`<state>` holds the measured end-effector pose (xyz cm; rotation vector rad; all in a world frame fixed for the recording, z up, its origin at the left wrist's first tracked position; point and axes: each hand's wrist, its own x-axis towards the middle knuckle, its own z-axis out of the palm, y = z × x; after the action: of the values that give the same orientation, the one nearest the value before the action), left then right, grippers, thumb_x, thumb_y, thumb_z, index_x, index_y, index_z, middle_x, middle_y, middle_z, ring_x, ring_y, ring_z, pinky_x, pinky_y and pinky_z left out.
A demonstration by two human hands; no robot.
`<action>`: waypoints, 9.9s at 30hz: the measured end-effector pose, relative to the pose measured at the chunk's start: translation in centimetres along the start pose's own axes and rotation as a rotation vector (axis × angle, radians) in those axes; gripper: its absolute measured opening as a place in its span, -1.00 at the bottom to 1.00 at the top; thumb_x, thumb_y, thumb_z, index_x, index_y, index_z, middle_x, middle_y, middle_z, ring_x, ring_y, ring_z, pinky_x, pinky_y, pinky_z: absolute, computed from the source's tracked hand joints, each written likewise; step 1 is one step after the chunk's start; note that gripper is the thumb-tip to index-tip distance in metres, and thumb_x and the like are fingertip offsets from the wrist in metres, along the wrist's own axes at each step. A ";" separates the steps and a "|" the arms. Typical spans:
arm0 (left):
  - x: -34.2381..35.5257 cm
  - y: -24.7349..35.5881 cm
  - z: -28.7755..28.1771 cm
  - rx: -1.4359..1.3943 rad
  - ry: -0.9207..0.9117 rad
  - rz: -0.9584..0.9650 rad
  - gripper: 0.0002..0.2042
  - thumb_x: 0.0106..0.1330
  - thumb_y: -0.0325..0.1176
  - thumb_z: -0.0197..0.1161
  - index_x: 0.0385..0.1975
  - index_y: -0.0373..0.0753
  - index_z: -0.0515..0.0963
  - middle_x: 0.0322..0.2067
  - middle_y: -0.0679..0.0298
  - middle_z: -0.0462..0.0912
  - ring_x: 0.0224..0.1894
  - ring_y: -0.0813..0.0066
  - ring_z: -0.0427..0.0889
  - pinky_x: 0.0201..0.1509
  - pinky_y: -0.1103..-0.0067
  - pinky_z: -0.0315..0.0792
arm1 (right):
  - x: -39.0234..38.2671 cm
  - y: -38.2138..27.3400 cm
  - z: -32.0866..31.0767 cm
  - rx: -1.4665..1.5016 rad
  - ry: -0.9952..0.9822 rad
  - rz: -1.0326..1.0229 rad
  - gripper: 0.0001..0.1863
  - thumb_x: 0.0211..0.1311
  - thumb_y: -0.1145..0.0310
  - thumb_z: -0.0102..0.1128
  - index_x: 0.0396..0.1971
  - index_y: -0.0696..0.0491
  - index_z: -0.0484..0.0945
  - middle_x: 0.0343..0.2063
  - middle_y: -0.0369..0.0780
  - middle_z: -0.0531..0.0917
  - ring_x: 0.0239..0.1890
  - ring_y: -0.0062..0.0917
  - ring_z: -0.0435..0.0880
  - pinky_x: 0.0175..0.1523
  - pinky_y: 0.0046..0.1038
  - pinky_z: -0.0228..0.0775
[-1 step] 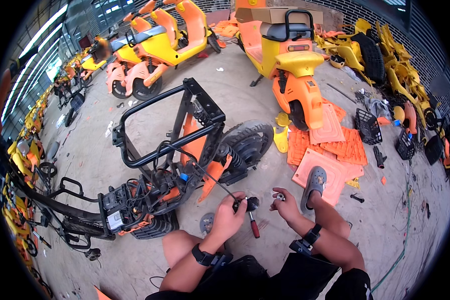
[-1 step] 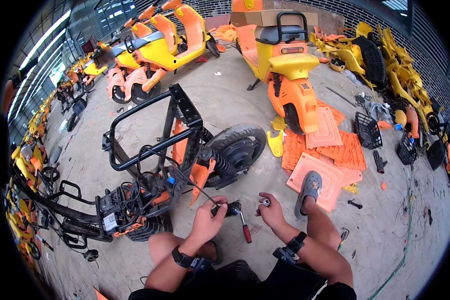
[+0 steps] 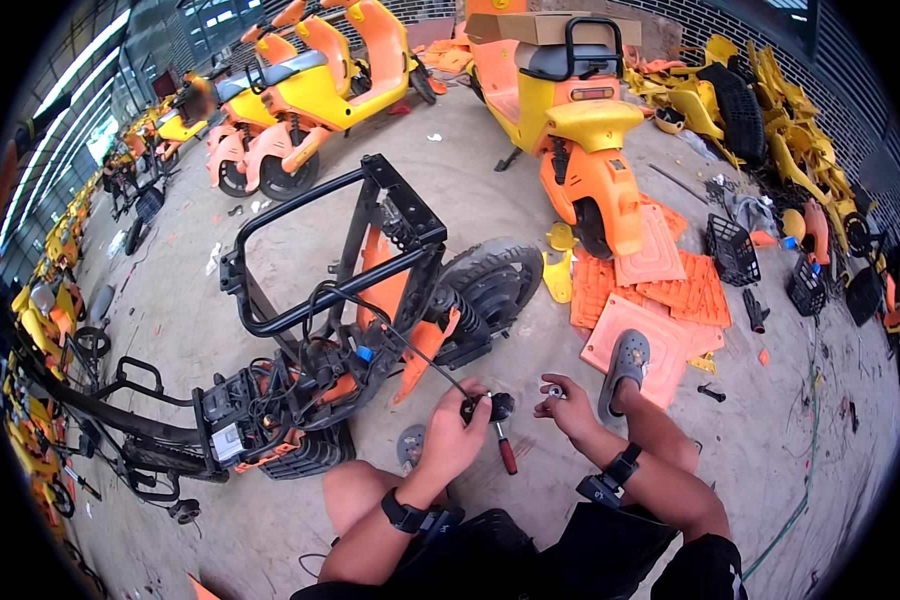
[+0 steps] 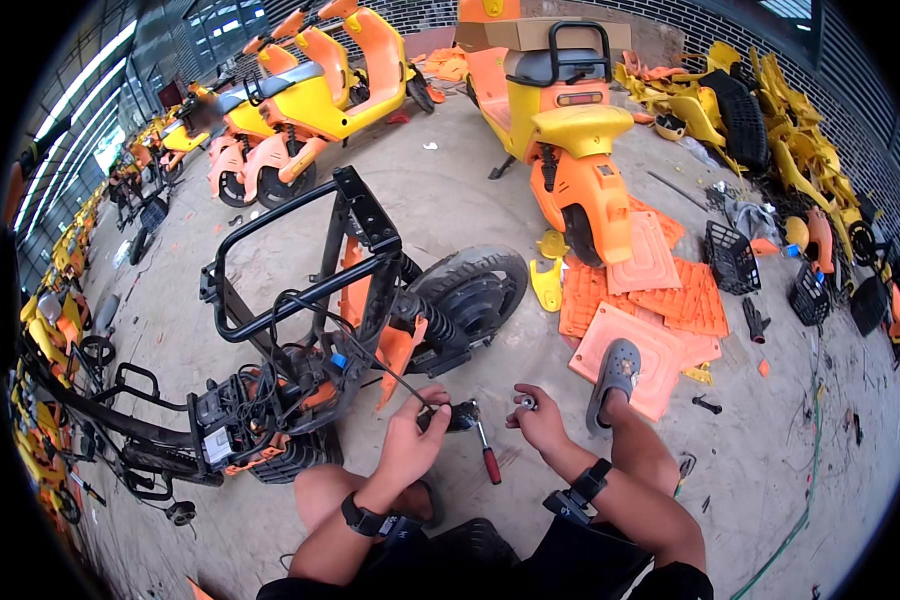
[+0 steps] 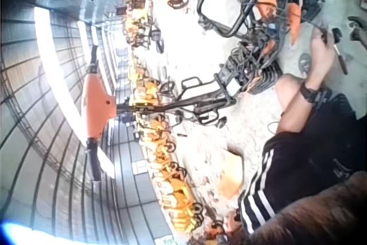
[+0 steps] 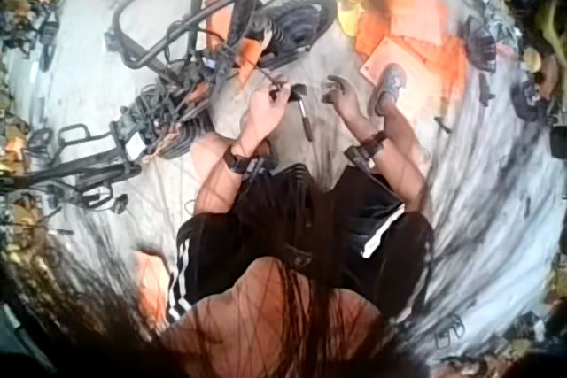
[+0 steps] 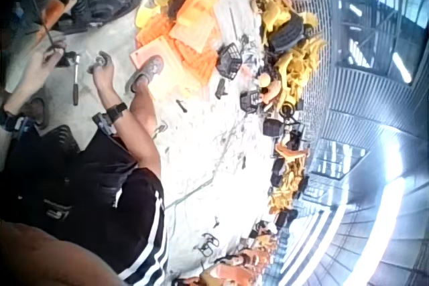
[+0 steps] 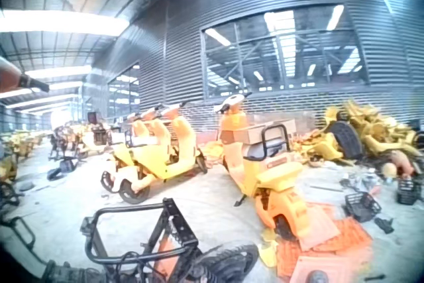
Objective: The person is repairing an electric scooter in a workshop. They are seen disassembling a brake assembly, using a wrench to loosen bolts on the front wheel, and handling various scooter parts and tools.
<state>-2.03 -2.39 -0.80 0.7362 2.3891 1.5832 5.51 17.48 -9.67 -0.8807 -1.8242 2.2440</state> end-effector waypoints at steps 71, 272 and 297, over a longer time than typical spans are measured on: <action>2.9 1.4 -1.1 -0.501 0.540 0.081 -0.32 0.17 -0.64 0.07 0.31 -0.29 -0.02 0.27 0.05 0.13 0.29 0.27 0.20 0.22 0.47 0.26 | 0.2 6.3 -2.0 -0.146 0.067 0.517 -0.84 0.12 0.35 0.18 -0.46 0.12 0.43 -0.67 -0.29 0.44 -0.71 -0.57 0.41 -0.63 -0.45 0.32; 27.6 12.3 -5.8 -0.130 1.851 -1.808 -0.84 0.03 -0.66 0.09 -0.38 -0.34 0.38 -0.47 0.24 0.50 -0.38 0.46 0.48 -0.16 0.53 0.35 | 61.2 -19.1 15.3 -1.642 -1.614 -0.067 -0.71 -0.05 0.43 0.16 -0.24 -0.01 0.42 -0.50 -0.09 0.58 -0.36 -0.08 0.58 -0.29 -0.15 0.42; 27.9 12.4 -5.9 -0.168 1.869 -1.746 -0.83 0.10 -0.61 0.00 -0.29 -0.33 0.35 -0.46 0.22 0.58 -0.35 0.52 0.47 -0.09 0.57 0.27 | 55.4 -20.7 15.0 -1.720 -1.669 -0.577 -0.69 -0.16 0.43 0.16 -0.32 0.21 0.51 -0.48 -0.05 0.58 -0.23 -0.14 0.51 -0.01 -0.28 0.26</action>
<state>-24.74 10.50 16.11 -2.9482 1.4919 1.1190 -53.14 34.40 -8.82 2.0216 -3.3908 0.0953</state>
